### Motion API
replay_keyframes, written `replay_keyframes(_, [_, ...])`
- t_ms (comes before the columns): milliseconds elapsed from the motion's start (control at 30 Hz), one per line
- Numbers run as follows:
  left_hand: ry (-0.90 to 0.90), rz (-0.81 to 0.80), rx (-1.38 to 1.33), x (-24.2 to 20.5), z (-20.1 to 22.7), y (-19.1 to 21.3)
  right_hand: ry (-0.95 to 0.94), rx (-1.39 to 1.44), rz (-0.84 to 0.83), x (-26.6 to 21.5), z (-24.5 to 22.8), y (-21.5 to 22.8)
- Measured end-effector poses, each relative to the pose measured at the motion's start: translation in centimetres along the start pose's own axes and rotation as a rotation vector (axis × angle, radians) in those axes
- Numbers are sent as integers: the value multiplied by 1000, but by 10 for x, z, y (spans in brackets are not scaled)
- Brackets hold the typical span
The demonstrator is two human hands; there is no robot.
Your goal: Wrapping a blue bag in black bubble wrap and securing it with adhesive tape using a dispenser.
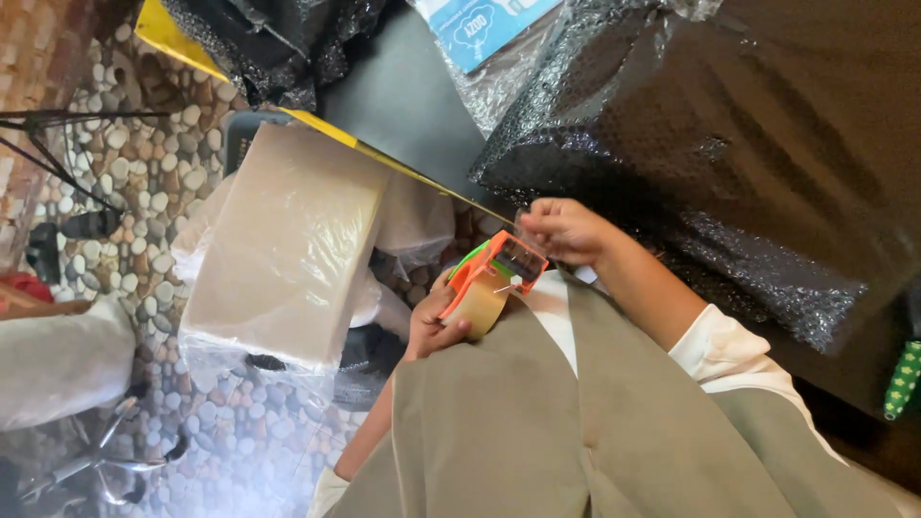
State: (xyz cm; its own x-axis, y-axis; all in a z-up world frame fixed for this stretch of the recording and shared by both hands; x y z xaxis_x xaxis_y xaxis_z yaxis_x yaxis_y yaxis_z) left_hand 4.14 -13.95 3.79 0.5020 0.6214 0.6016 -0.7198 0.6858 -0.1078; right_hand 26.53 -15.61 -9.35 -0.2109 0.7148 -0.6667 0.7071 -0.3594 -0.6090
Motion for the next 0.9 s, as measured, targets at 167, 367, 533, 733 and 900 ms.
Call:
replay_keyframes(167, [-57,55,167,-19,8,33,-218,15,26,30,47,-22])
replay_keyframes(367, [-171,181,384,-29,43,116,-13,-446,398,113,74,-6])
replay_keyframes(533, [-59,310,592,-60,51,202,350,-669,285,195,6,-118])
replay_keyframes(733, [209,537,689,-118,42,295,528,-805,200,309,-53,-202])
replay_keyframes(900, [272,641,659,-134,31,341,725,-1264,568,366,-64,-200])
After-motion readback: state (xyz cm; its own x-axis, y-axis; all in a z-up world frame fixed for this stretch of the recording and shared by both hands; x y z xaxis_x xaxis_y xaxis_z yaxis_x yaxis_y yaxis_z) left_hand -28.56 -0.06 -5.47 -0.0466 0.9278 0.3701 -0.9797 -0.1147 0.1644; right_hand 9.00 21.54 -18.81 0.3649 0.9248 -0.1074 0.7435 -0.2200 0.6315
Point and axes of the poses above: each hand's wrist, its own x-axis towards the middle knuckle, its own y-axis out of the back of the hand, z = x × y, the point moved 8 cm from there along x, towards the middle knuckle, and after that the axes turned 12 degrees about -y, right-handed, at the moved point
